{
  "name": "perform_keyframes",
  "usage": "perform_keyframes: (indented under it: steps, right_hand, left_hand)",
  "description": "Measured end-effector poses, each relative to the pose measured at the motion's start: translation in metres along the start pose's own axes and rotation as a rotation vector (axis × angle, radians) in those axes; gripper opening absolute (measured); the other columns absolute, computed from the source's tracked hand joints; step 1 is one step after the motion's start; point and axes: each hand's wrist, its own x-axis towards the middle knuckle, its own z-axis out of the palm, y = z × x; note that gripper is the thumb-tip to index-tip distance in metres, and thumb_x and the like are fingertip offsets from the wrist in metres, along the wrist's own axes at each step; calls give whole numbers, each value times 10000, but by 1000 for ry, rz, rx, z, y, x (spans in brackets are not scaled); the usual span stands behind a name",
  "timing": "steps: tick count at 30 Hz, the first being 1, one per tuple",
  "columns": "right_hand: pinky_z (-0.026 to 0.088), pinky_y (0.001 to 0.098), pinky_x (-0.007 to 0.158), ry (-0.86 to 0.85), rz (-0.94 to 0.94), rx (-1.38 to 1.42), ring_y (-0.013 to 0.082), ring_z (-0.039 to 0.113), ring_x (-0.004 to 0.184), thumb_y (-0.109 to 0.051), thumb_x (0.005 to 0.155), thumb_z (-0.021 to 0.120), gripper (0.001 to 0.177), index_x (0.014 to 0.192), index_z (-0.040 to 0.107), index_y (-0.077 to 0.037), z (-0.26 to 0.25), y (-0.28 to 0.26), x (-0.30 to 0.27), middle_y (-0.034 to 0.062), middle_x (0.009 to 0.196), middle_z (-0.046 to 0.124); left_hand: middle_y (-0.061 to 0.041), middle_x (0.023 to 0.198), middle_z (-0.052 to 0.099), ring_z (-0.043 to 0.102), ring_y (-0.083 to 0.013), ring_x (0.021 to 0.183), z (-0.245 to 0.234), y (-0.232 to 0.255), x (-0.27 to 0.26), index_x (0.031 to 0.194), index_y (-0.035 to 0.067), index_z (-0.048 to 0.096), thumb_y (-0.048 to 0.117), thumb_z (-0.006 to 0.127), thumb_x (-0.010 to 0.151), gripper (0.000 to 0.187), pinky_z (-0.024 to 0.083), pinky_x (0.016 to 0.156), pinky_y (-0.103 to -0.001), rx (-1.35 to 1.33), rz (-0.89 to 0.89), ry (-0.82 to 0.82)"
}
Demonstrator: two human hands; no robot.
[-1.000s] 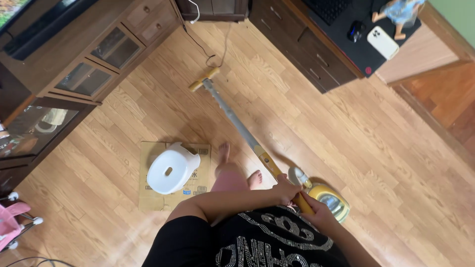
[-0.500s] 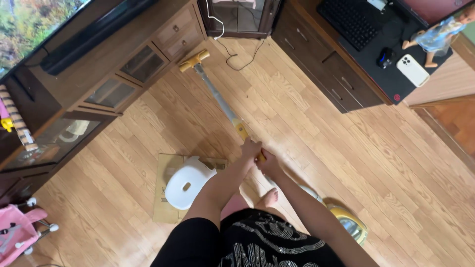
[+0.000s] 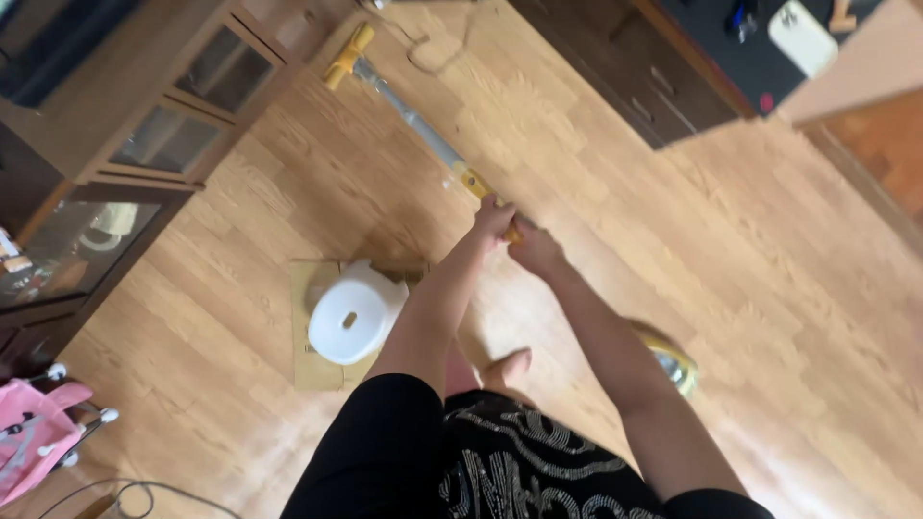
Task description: Vacuuming several floor surfaces and navigating around furniture and corners in a home environment.
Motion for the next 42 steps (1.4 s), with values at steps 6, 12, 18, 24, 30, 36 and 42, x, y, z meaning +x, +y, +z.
perform_keyframes:
  steps: [6,12,18,24,30,36,42]
  right_hand:
    - [565,463,834,-90,231,279,395,686,1013,-237,886,628,691,1537,399,-192,90,67,-158,218,1133,690]
    - [488,405,668,-85,486,583,239,599,713,-236,899,713,600,1488,597,-217,52,125,-361,188,945,740]
    - [544,224,641,89,163,693,54,658,709,-67,837,715,662,1475,554,-136,86,218,-437,-1,1018,800]
    - [445,358,558,-91,441,671,187,511,587,-111,895,708,652,1530,579,-193,57,160,-440,168,871,709]
    - [553,286,795,-7,-70,481,100,680,860,-61,775,757,740,1473,526,-150,53,199,-461,82,1032,773]
    - [566,332,802,-206,280,471,156,672,848,-117,794,735,786,1520,474,-270,24,156,-496,64,1053,812]
    - [563,303,836,-100,280,332,139,727,826,-183,820,728,781,1541,438,-261,82,135,-511,84,988,783]
  left_hand:
    - [-350,1353,448,686,-349,1009,47,-177,-105,1562,103,225,455,691,896,886,624,752,-382,465,-96,-23]
    - [-262,1127,721,763,-333,904,167,-248,-264,1286,-71,549,340,617,907,563,602,635,-390,516,-256,-365]
    - [-203,1275,520,680,-351,1032,208,-218,-362,1483,74,194,215,662,925,742,678,736,-491,202,-406,-447]
    - [-283,1134,650,754,-398,926,186,-241,-355,1338,-89,374,234,715,950,609,669,632,-457,395,-217,-304]
    - [-275,1170,602,730,-387,913,197,-247,-379,1405,11,217,221,609,971,621,662,609,-466,130,-322,-357]
    - [-226,1228,535,680,-320,967,192,-258,-416,1389,63,174,220,553,1010,558,655,703,-498,63,-392,-480]
    - [-265,1205,578,715,-387,907,148,-270,-421,1378,10,201,196,514,1028,506,645,698,-488,85,-447,-589]
